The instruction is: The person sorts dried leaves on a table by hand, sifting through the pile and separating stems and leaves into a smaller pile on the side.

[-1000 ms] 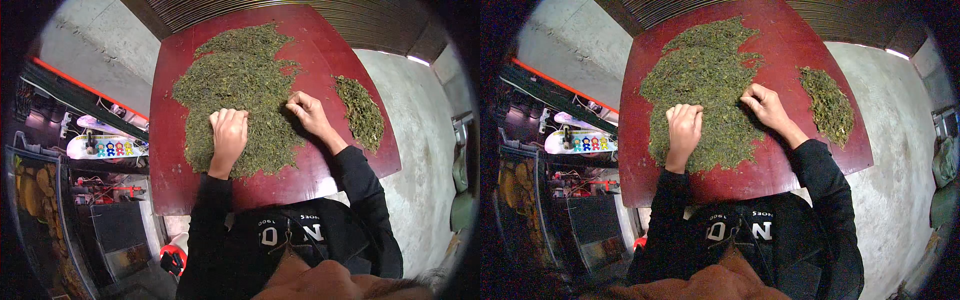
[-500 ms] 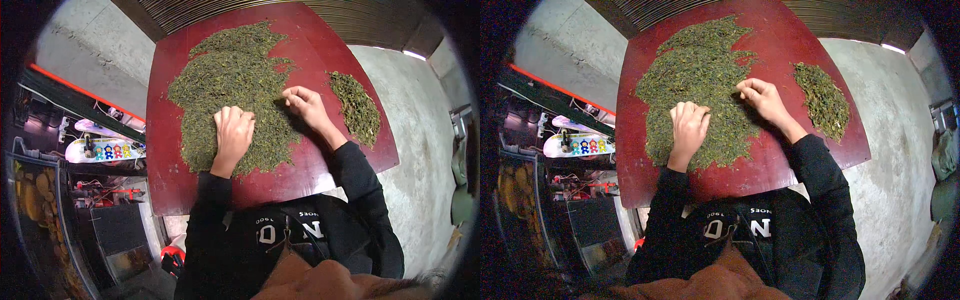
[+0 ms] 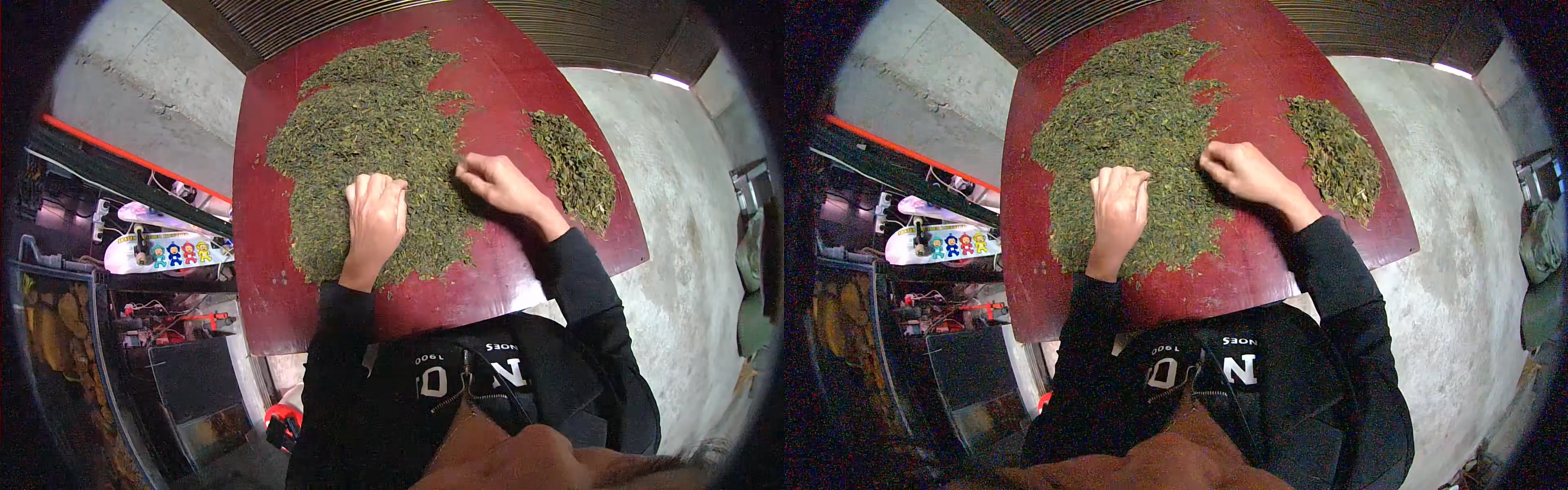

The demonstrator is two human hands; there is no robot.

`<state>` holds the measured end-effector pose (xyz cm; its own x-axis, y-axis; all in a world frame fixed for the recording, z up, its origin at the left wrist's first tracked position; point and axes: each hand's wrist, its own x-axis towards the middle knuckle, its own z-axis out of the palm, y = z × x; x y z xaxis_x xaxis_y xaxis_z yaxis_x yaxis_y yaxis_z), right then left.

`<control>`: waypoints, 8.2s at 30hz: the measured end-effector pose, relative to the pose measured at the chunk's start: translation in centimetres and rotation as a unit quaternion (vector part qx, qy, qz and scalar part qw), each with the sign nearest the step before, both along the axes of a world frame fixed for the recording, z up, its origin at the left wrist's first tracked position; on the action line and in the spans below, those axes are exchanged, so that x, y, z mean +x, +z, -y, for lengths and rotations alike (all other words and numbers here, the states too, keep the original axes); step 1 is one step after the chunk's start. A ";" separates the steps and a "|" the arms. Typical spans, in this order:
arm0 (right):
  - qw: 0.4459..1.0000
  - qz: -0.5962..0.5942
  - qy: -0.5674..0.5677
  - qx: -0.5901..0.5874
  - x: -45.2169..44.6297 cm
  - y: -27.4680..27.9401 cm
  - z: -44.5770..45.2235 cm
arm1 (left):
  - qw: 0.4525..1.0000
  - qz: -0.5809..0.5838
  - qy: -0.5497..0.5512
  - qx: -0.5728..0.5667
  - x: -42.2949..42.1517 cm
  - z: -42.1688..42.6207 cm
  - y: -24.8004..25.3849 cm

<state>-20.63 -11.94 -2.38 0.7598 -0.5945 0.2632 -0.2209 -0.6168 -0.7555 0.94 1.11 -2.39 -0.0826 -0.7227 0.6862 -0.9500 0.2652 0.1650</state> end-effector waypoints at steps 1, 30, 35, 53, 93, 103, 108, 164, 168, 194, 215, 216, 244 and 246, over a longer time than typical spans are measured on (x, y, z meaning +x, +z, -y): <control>1.000 0.000 0.000 0.000 0.1 0.0 -0.2 | 1.000 0.000 0.000 0.000 0.0 0.0 0.1; 0.996 -0.013 0.065 0.061 0.7 0.4 -1.4 | 0.997 0.026 0.005 0.074 -1.4 -0.1 -0.1; 0.992 0.008 0.073 0.100 0.8 0.3 -1.5 | 0.997 0.000 -0.004 0.077 -1.3 -0.2 -0.2; 0.984 -0.168 -0.066 0.010 -4.3 0.4 4.1 | 0.988 0.033 -0.093 0.118 -3.4 -1.1 1.1; 0.973 0.033 0.072 0.217 0.0 0.1 -0.3 | 0.955 0.208 -0.068 0.200 2.6 -9.2 2.4; 0.972 0.097 -0.014 0.214 -0.3 -0.2 0.4 | 0.826 0.317 -0.300 0.357 0.2 -9.5 1.0; 0.966 0.113 -0.018 0.233 -0.1 -0.8 0.9 | 0.829 0.341 -0.306 0.319 0.6 -4.8 0.4; 0.946 0.207 -0.145 0.204 -1.6 -1.1 2.2 | 0.909 0.350 -0.137 0.179 -1.8 1.7 -0.4; 0.946 0.210 -0.137 0.206 -1.2 -1.3 2.1 | 0.917 0.355 -0.094 0.156 -0.2 2.3 1.0; 0.996 -0.006 -0.057 0.063 0.1 -1.5 0.3 | 0.996 -0.068 0.020 -0.046 -3.0 0.7 1.0; 0.972 -0.111 -0.023 -0.206 1.2 -2.4 -0.9 | 0.981 0.034 0.101 0.161 -4.8 -1.5 -1.2; 0.972 -0.111 -0.022 -0.206 1.1 -2.1 -0.9 | 0.981 0.034 0.102 0.161 -4.8 -1.5 -1.2; 0.970 0.060 -0.123 -0.199 3.3 -2.6 -0.2 | 0.959 0.016 0.021 0.282 -5.3 -1.9 -1.1; 0.969 0.051 -0.117 -0.211 3.5 -2.8 -0.2 | 0.960 0.010 0.025 0.278 -5.3 -1.9 -1.0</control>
